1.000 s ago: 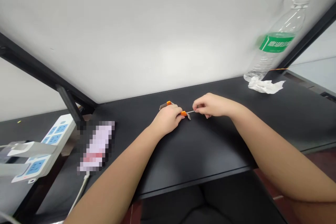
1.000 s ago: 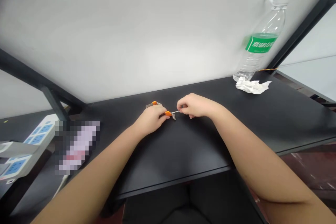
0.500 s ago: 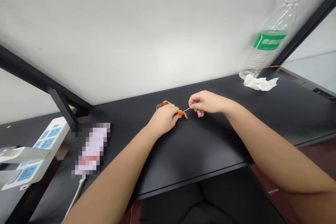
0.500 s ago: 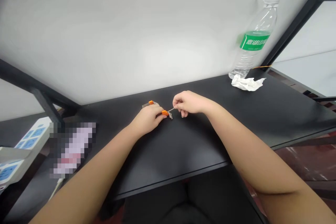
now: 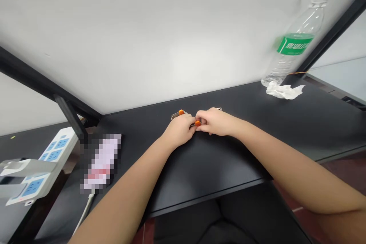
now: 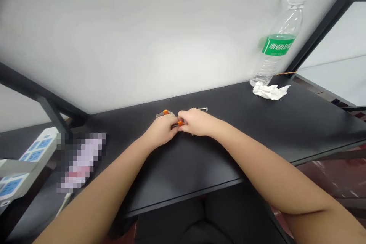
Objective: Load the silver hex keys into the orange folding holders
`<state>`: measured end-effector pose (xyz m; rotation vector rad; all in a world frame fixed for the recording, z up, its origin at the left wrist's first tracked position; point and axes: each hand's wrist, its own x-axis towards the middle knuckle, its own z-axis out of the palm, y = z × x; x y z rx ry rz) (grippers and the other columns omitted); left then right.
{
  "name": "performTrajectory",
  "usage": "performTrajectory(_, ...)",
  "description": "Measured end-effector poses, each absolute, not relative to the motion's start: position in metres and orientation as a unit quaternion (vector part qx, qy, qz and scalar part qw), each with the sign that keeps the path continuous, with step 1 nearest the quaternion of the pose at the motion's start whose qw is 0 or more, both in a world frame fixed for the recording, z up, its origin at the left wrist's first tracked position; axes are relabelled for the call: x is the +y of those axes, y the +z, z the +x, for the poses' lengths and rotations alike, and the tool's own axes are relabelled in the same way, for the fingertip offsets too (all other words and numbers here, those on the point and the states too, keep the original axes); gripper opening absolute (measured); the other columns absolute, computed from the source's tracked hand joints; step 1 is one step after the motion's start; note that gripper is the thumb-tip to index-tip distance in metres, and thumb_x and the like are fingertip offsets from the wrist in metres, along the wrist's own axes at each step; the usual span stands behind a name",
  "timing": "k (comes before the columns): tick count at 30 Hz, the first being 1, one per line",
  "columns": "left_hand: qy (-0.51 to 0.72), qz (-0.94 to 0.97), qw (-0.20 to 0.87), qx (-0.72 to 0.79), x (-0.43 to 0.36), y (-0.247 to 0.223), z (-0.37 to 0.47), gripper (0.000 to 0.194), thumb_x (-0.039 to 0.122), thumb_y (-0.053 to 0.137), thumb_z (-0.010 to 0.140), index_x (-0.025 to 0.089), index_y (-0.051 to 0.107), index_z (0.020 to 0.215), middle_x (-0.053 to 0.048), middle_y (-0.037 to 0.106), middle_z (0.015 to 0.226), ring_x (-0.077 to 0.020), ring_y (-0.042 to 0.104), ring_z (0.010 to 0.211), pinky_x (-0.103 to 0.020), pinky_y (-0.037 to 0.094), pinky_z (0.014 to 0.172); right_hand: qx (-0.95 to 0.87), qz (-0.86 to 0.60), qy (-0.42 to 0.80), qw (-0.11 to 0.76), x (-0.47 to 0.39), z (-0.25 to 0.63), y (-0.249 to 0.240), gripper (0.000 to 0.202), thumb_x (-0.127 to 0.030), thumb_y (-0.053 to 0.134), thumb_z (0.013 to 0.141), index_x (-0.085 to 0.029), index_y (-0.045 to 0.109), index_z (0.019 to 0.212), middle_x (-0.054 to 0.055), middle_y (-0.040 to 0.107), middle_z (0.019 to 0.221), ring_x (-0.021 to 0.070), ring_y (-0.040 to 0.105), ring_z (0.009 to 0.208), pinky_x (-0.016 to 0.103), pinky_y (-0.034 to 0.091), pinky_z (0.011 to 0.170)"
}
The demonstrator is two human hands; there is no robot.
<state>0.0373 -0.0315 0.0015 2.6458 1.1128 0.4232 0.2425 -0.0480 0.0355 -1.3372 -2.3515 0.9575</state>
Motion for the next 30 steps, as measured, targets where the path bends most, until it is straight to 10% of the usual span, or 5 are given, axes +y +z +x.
performTrajectory(30,0.148,0.88,0.12,0.435,-0.031,0.004,0.036,0.024,0.03,0.061,0.092,0.02,0.054,0.07,-0.001,0.064,0.077,-0.0182,0.057,0.073,-0.032,0.04,0.064,-0.774,-0.618,0.12,-0.064,-0.017,0.285,0.033,0.003,-0.02,0.067,0.076,-0.02,0.068,0.079,0.01,0.071,0.087,0.0216,0.063,0.069,0.031,0.039,0.057)
